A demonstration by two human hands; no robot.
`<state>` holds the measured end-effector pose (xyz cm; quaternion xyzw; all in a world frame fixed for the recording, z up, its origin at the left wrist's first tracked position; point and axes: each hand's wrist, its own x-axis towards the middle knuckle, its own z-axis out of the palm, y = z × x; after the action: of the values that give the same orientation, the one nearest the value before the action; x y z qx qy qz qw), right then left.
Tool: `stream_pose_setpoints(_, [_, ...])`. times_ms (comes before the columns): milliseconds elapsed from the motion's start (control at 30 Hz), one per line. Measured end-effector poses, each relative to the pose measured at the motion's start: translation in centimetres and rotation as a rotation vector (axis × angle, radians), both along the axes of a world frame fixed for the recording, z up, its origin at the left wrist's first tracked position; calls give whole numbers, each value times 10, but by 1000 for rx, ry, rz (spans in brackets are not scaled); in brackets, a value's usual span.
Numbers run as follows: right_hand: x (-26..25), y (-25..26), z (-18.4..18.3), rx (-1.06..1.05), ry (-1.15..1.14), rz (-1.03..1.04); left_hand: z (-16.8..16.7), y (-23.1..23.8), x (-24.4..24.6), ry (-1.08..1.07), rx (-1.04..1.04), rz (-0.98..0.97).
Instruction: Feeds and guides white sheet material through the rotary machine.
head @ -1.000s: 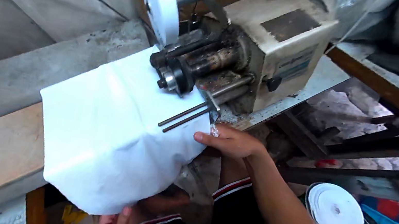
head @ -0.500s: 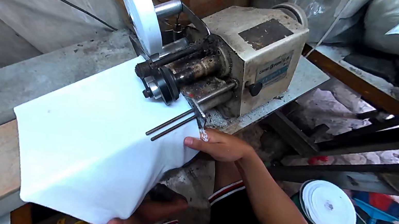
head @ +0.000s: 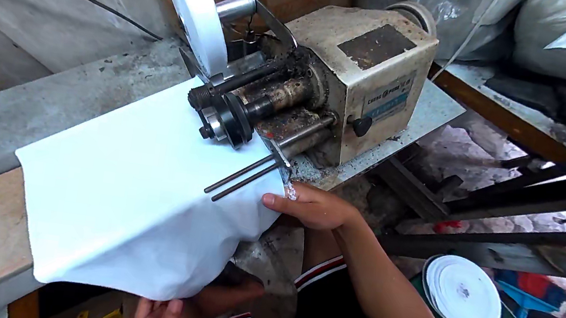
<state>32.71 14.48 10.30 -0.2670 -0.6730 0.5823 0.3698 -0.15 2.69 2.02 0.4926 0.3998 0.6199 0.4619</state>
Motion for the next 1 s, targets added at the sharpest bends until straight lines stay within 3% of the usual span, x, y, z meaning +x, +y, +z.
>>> stream_pose_setpoints(133, [0,-2,1,-8,-3,-4,-4,-1,3,-94,13,25])
stream_pose_setpoints(233, [-1,-1,0,1,21,9,-10,2,1,2,6,1])
stream_pose_setpoints(700, [0,0,0,19,20,13,-13,-1,9,-65,-18,-5])
stream_pose_setpoints(1000, [-1,0,0,31,3,20,-18,3,7,6,4,-18])
